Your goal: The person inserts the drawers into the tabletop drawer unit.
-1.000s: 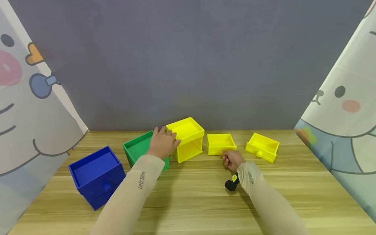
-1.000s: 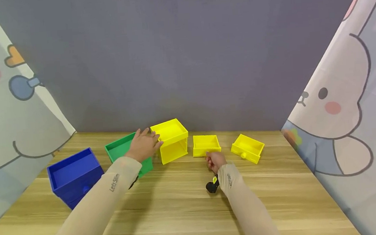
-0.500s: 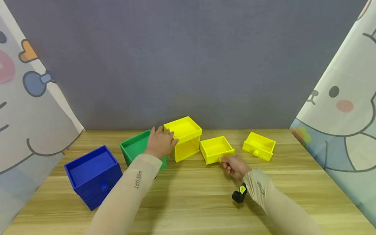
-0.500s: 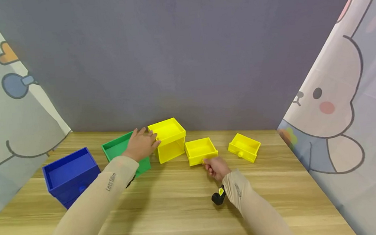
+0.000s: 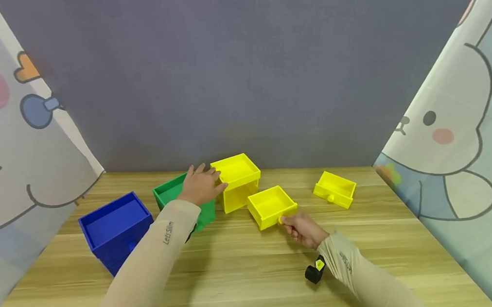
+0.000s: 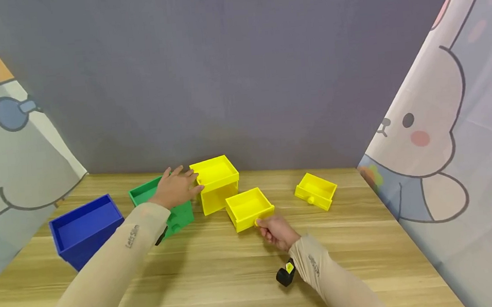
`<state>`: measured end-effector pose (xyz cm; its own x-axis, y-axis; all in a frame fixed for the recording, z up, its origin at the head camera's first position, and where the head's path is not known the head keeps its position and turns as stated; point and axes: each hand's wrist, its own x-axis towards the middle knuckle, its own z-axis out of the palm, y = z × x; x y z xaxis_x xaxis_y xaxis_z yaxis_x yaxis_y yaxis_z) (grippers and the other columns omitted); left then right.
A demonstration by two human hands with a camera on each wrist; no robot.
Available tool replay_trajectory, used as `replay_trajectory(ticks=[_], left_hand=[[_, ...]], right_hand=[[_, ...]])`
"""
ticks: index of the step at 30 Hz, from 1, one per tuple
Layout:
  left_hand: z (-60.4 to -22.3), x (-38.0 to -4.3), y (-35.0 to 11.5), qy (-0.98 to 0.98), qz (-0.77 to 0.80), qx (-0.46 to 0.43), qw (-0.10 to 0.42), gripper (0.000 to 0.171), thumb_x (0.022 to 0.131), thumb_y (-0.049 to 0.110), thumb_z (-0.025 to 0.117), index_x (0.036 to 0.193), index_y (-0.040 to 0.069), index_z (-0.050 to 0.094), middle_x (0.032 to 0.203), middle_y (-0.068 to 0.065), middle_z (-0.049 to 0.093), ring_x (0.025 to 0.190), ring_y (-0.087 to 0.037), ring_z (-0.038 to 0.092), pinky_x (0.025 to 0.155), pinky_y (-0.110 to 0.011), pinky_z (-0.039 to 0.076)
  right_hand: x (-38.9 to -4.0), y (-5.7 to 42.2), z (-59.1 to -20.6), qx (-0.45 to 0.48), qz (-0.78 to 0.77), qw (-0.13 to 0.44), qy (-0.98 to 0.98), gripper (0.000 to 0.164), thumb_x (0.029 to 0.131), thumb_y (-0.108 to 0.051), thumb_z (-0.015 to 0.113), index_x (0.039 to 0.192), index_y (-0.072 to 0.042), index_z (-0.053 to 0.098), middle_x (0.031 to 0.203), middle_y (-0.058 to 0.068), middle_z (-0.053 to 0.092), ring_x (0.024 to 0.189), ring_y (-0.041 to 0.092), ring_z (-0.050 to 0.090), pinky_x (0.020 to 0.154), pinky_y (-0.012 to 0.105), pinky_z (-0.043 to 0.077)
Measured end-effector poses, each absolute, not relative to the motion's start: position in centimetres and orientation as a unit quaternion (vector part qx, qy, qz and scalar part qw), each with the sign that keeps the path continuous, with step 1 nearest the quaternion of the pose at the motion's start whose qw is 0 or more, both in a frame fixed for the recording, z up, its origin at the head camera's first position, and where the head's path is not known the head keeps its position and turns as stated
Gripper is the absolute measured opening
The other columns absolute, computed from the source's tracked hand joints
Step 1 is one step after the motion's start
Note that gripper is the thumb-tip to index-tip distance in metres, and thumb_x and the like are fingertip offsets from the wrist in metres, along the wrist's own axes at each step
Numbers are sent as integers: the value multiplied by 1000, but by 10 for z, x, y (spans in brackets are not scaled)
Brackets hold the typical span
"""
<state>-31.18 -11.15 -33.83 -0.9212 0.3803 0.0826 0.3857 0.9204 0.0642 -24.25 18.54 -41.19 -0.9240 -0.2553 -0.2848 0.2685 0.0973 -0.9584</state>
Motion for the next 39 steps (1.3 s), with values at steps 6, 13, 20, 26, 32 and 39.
replay_trajectory(ticks=[6,13,20,26,32,39], left_hand=[[-339,-316,-116,-977,-60,-204,5,60,100,48,43,145,8,44,149,-13,38,131,-41,39,108,-60,23],[-339,-319,-119,-975,-66,-212,-1,60,100,47,44,145,8,43,149,-13,38,128,-41,44,107,-60,26],[-340,-318,-118,-974,-60,-217,8,59,100,47,44,144,8,44,148,-13,39,126,-41,46,107,-60,25],[-339,-315,-112,-976,-47,-212,1,59,101,48,41,145,9,43,149,-11,37,127,-40,45,109,-60,22],[-339,-314,-112,-979,-32,-202,2,59,101,48,38,146,10,42,150,-10,37,128,-39,44,109,-60,21],[-338,-312,-113,-979,-32,-202,2,59,102,47,38,147,9,40,151,-11,35,129,-40,43,108,-59,23]], right_hand=[[-239,178,-410,-27,-676,203,708,23,98,-12,50,88,4,65,55,-7,49,42,0,37,42,14,34],[-241,168,-410,-46,-675,208,707,25,99,-12,50,93,7,64,55,-7,49,43,0,38,42,14,34],[-241,161,-413,-35,-670,204,712,23,98,-11,51,93,8,63,54,-7,48,43,1,37,42,15,33],[-243,155,-419,-22,-670,199,715,24,98,-11,52,93,9,63,53,-7,47,42,1,36,41,15,33],[-247,143,-423,-22,-667,200,717,23,98,-10,52,92,10,62,52,-6,47,43,2,37,43,16,35],[-255,132,-428,-3,-665,194,721,21,97,-9,51,80,0,59,52,-5,45,42,3,36,41,16,34]])
